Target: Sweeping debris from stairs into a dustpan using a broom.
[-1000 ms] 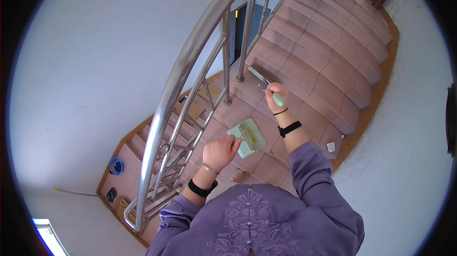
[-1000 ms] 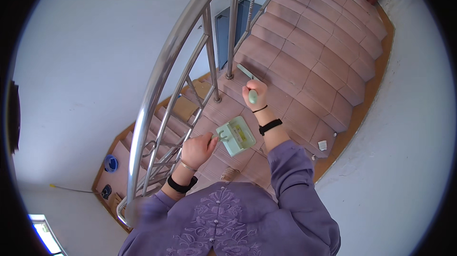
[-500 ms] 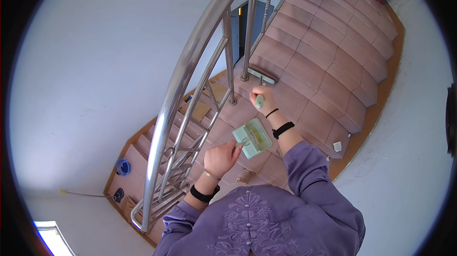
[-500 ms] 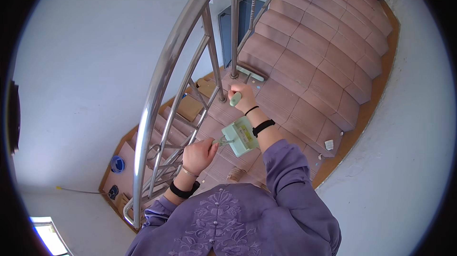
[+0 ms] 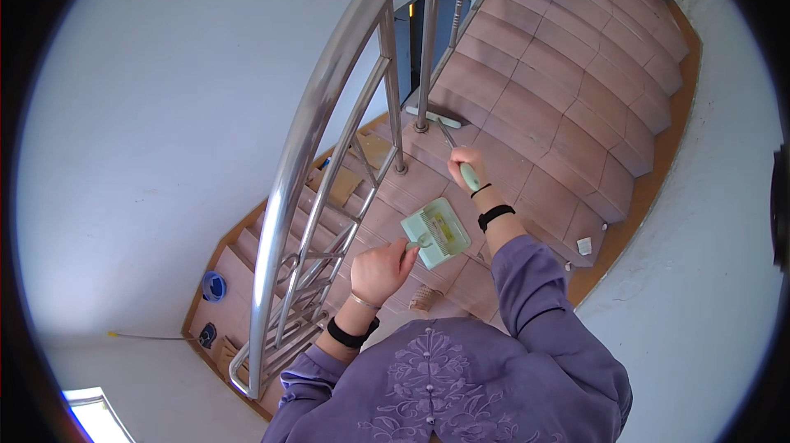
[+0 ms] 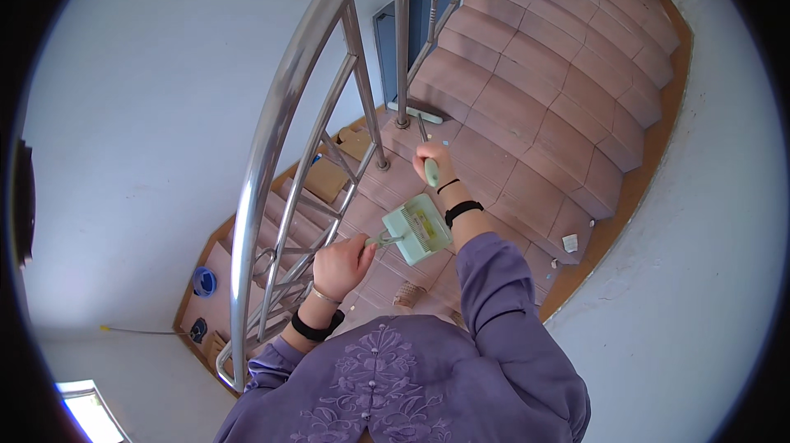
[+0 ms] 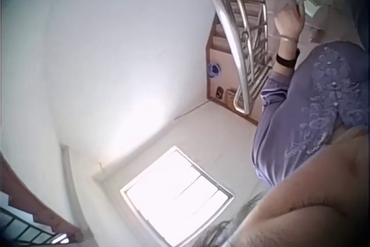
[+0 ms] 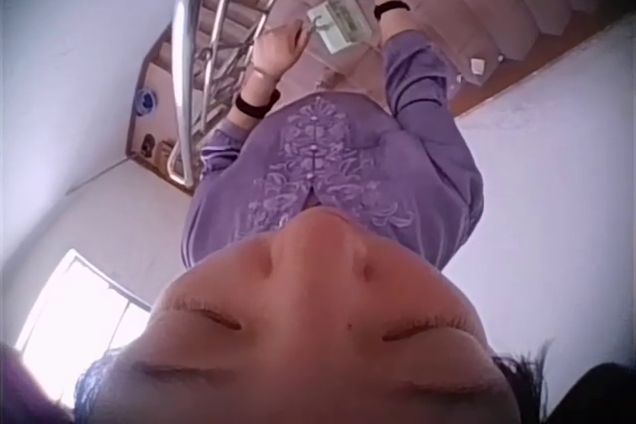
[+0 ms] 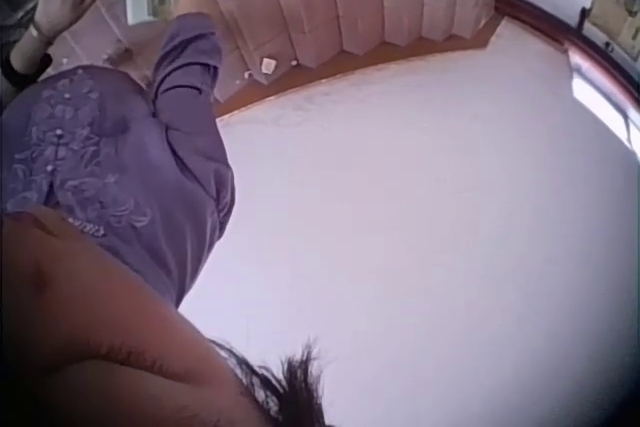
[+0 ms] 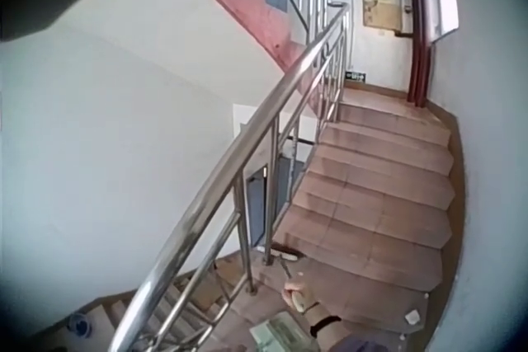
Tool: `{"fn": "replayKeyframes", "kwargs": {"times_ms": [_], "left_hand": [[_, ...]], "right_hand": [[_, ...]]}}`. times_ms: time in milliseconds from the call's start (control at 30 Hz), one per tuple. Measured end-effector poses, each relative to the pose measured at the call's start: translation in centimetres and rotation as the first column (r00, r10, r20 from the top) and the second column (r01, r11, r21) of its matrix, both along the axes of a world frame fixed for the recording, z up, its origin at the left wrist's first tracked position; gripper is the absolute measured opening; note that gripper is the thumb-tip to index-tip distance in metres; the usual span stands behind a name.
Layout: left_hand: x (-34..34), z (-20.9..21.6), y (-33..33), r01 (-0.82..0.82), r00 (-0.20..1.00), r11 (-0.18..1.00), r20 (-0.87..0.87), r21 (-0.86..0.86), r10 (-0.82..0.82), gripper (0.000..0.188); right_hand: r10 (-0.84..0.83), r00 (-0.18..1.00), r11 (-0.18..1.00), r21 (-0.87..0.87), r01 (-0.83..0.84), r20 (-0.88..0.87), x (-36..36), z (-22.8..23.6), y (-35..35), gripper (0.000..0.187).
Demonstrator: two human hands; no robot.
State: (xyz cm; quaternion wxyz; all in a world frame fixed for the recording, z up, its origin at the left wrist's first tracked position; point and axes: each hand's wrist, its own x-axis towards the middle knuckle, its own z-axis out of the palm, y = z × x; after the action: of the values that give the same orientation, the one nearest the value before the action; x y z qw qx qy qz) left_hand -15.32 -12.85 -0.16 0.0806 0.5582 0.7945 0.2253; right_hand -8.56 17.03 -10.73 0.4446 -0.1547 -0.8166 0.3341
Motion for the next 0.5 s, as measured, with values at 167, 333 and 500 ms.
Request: {"fn": "replayKeyframes", "kwargs": {"times_ms": [167,333,500], "left_hand": [[-0.5,-0.1,-0.2,-0.003,1.000,0.999,0.000,0.032,0.003,0.025],[-0.8,0.1,0.1,-0.024,0.999,1.000,-0.025,-0.014,0.023,0.026],[-0.6,0.2,1.1,-0.010,0.999,1.000,-0.032,-0.021,0.009,0.028]], "right_hand": [[0.170,0.979,0.985,-0.038,-0.167,0.111,1.5,2.1,-3.1,0.025],[0.233,0.962,0.972,-0.047,-0.229,0.141,5.7,5.8,-5.9,0.026],[0.113,0.968,0.985,0.104,-0.138,0.223,10.3,7.3,-5.1,0.025]]}}
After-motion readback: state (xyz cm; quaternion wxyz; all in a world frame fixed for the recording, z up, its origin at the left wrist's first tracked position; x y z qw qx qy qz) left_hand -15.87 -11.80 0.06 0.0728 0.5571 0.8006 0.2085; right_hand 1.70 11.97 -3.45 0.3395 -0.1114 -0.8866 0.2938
